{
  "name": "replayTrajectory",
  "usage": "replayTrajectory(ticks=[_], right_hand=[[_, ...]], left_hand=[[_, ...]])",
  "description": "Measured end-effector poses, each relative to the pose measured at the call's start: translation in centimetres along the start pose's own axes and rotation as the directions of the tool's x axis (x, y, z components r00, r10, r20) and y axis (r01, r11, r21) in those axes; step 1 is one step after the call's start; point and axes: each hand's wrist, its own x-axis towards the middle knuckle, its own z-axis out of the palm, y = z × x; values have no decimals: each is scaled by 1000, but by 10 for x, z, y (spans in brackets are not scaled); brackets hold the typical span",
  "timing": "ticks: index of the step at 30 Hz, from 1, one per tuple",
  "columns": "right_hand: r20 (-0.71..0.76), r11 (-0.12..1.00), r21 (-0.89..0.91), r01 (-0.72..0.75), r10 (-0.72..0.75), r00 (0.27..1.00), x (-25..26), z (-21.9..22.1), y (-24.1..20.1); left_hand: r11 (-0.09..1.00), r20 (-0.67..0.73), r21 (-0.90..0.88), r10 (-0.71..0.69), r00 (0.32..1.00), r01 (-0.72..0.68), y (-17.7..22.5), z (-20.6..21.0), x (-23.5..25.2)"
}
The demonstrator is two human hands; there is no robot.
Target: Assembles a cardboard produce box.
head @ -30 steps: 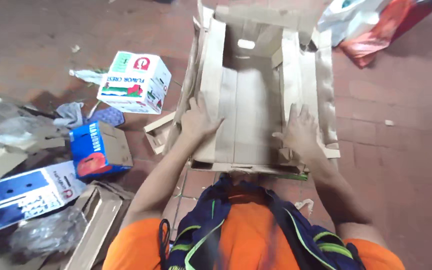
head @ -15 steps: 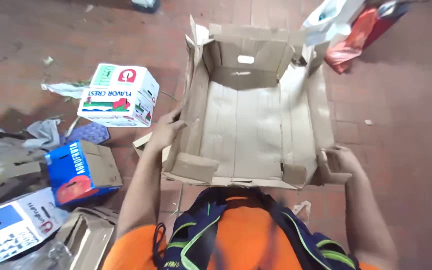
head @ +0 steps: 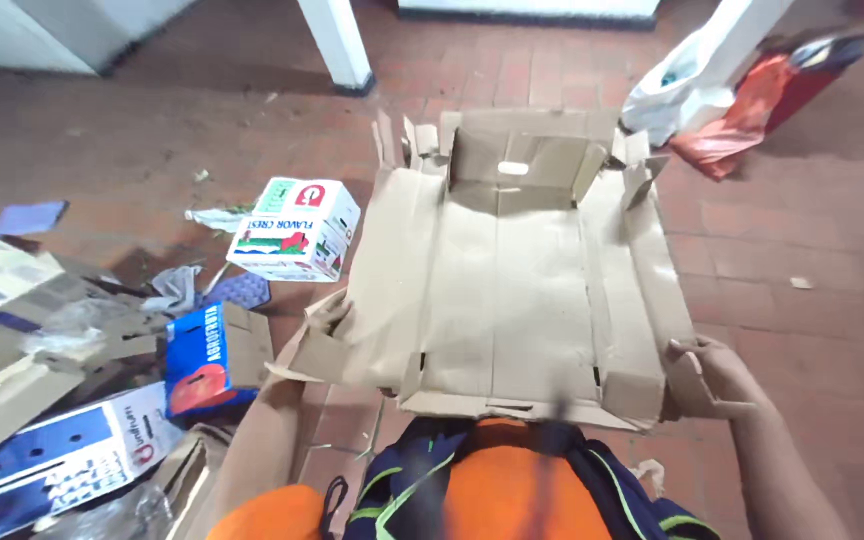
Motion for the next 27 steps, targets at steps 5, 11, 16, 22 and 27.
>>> replayTrajectory(ticks=[5,11,16,22,27], right_hand=[[-28,991,87,98,-96,995,-17,-16,-19],[-96,977,90,195,-187,978,-56,-48,-90],[-62,954,34,297,-295,954,-9,-80,-136],[28,956,-239,171,-169,985,108,-37,-103],[46,965,-230,126,-118,992,104,-10,-68]], left_hand=[[829,76,558,-3,997,-40,56,-5,-20],[643,3,743,278,961,-188,152,25,-46],[580,54,771,353,934,-263,189,49,16],[451,28,885,193,981,-114,129,82,92],[195,-72,981,382,921,-5,84,103,66]])
